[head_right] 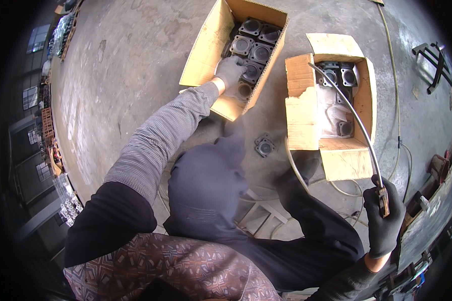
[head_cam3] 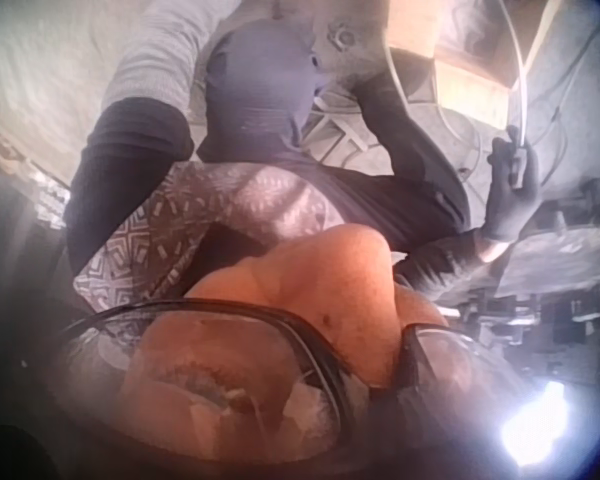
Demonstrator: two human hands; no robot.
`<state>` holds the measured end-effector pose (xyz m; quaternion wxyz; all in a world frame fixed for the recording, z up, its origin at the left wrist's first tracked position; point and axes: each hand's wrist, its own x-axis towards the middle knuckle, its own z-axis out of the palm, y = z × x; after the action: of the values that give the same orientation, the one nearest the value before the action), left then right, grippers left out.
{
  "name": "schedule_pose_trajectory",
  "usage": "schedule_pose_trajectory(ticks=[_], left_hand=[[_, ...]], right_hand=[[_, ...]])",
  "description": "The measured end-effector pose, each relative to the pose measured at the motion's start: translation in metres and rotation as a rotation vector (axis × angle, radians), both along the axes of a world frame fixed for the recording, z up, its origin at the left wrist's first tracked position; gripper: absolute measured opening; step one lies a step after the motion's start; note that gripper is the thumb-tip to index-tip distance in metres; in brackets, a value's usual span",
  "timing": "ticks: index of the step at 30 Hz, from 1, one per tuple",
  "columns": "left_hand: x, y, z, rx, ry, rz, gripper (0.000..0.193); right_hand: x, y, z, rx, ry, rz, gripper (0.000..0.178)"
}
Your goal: The person sits on the floor and uses a handheld air nozzle to blow air into and around metal parts. They pick up each part from a cardboard box, direct the air stream into its openings, and place it back into the box. The process is repeated for multiple parts.
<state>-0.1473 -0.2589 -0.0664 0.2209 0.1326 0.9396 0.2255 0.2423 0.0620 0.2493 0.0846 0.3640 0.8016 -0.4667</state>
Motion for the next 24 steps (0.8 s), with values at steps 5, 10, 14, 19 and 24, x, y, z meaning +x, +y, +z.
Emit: schedule_pose_trajectory(ticks=[5,10,14,19,24], left_hand=[[-0.013,-0.028,0.013,0.121,0.046,0.162,0.031],[-0.035,-0.053,0.014,0.329,-0.291,0.427,0.029],[-0.046,-0.050,-0.012,0.233,-0.150,0.285,0.033],[-0.046,-0.060,-0.026,0.057,-0.116,0.089,0.046],[-0.027,-0.057,-0.003,-0.005,-0.097,-0.033,0.055]], right_hand=[[0.001,0.001,-0.001,-0.023,-0.005,-0.002,0.036],[0.000,0.001,-0.002,0.009,-0.002,0.021,0.036],[-0.001,-0.001,-0.001,-0.037,-0.005,0.006,0.035],[0.000,-0.001,0.000,0.003,-0.013,0.009,0.034],[0.003,0.003,-0.002,-0.034,-0.018,0.031,0.036]])
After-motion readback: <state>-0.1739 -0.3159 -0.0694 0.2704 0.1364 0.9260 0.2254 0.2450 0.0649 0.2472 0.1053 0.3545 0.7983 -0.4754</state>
